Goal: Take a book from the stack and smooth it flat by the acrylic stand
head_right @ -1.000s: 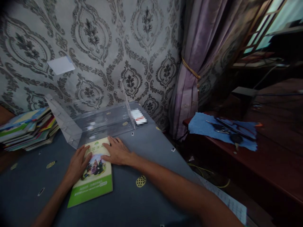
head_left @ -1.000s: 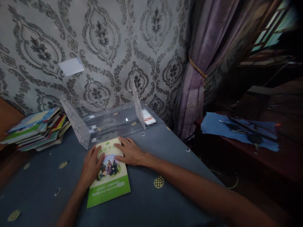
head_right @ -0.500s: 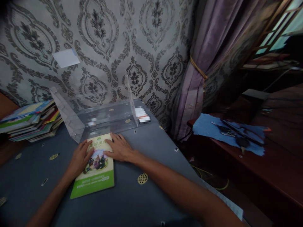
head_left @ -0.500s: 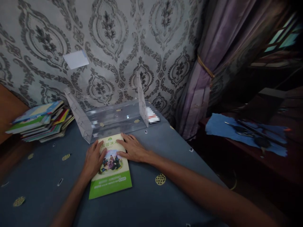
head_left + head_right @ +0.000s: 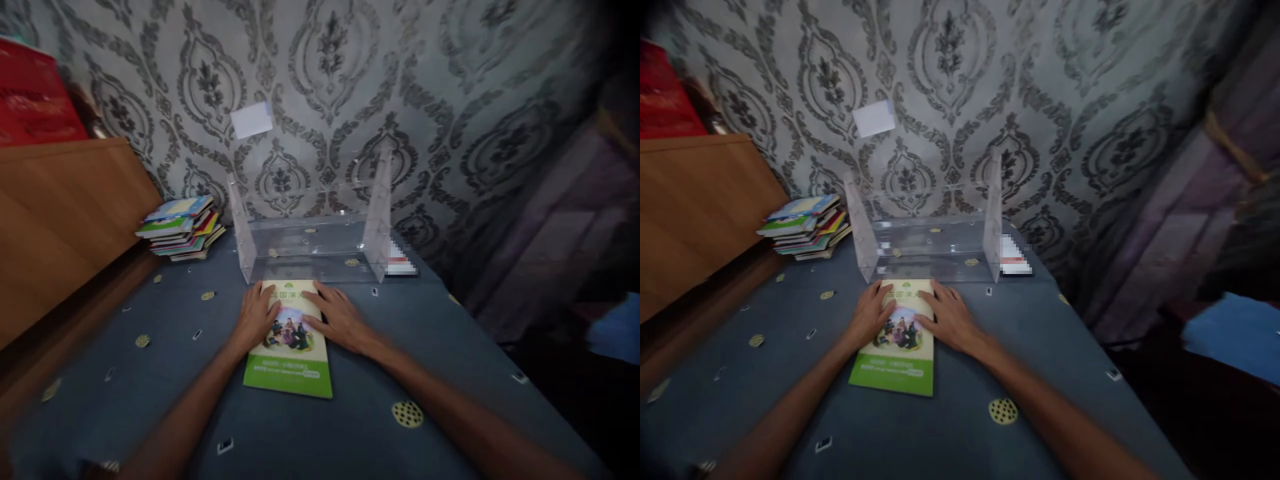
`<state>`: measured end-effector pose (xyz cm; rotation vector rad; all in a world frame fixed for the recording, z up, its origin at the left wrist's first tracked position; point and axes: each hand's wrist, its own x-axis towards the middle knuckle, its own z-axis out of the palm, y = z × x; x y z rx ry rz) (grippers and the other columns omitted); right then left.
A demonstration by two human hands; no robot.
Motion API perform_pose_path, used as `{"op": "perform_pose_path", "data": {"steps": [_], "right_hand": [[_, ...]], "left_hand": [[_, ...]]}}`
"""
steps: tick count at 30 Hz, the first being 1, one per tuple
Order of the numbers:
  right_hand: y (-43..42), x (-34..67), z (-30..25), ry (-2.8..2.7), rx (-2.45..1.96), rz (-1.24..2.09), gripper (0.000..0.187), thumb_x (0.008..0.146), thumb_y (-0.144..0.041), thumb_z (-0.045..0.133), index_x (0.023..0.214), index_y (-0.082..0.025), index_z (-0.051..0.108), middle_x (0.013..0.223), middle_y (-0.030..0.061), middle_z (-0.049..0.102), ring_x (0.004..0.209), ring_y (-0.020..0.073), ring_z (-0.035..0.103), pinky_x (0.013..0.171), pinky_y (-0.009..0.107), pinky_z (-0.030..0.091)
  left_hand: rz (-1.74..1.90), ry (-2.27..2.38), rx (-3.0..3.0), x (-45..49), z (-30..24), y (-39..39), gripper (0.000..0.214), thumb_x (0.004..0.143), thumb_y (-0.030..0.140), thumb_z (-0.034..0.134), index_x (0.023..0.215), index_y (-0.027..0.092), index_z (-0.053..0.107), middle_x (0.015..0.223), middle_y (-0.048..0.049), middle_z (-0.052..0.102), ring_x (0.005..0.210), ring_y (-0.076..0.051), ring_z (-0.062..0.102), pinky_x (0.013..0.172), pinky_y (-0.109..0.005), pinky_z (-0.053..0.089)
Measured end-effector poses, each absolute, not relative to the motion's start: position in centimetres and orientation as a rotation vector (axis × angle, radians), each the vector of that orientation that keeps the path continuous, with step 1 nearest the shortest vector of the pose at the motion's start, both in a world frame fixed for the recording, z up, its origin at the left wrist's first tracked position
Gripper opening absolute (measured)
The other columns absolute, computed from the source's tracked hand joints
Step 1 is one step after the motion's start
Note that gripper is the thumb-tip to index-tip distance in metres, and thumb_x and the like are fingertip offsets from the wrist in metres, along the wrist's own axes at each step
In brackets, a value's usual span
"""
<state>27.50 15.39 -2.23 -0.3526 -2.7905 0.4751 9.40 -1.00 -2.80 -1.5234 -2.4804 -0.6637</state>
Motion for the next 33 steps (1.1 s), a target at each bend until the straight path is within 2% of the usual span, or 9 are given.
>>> {"op": "perform_pose_path", "data": {"steps": [5,9,13,23,29,33], "right_hand": [[16.2,26.9,-2.9,-2.716,-0.335,0.488,0.052,0.098,-0.051,0.048,0.14,-0.021,0.058,0.152,0.0177,0.049,0.14,0.034,0.046,0.113,0.056,0.038],[16.6,26.4,-2.7,-2.681,-0.343,0.514,0.047,0.099,-0.044,0.045,0.136,-0.019,0.06,0.143,0.0176,0.055,0.131,0.0323,0.053,0.109,0.052,0.044],[16.8,26.1,-2.9,-2.631,-0.343,0.545,0.044,0.098,-0.042,0.046,0.133,-0.021,0.061,0.136,0.0157,0.058,0.124,0.0314,0.057,0.104,0.05,0.048],[16.7,26.6,-3.4,-2.609,-0.4,0.609,0.049,0.098,-0.046,0.045,0.134,-0.017,0.061,0.142,0.0193,0.054,0.133,0.0339,0.052,0.109,0.053,0.045],[16.8,27.8,-3.3,-2.505,-0.333,0.761,0.046,0.099,-0.047,0.044,0.132,-0.02,0.062,0.14,0.0158,0.058,0.131,0.0303,0.055,0.108,0.048,0.047],[16.9,28.1,-2.9,-2.399,-0.31,0.904,0.044,0.1,-0.045,0.042,0.132,-0.022,0.061,0.13,0.0132,0.064,0.122,0.0272,0.061,0.106,0.046,0.049]], "left_hand": [[-0.669,-2.504,-1.534,9.5,-2.7,-1.0,0.044,0.098,0.035,0.048,0.137,0.017,0.055,0.146,-0.0184,0.053,0.139,-0.031,0.047,0.115,-0.052,0.036],[-0.65,-2.51,-1.523,9.4,-2.8,-1.0,0.045,0.097,0.036,0.049,0.138,0.016,0.055,0.147,-0.019,0.052,0.14,-0.032,0.046,0.116,-0.051,0.035],[-0.63,-2.511,-1.535,9.4,-2.8,-1.0,0.046,0.098,0.038,0.048,0.139,0.018,0.055,0.148,-0.0179,0.052,0.14,-0.032,0.046,0.116,-0.052,0.035],[-0.58,-2.482,-1.669,9.6,-2.0,-1.4,0.046,0.099,0.037,0.047,0.139,0.017,0.054,0.149,-0.0189,0.051,0.14,-0.031,0.045,0.116,-0.05,0.035],[-0.575,-2.487,-1.716,9.4,-1.9,-1.4,0.046,0.098,0.037,0.048,0.139,0.019,0.055,0.15,-0.0168,0.051,0.14,-0.029,0.046,0.116,-0.05,0.033],[-0.553,-2.458,-1.762,9.2,-1.6,-1.5,0.045,0.098,0.036,0.047,0.139,0.019,0.054,0.149,-0.0166,0.051,0.14,-0.03,0.046,0.116,-0.05,0.034]]}}
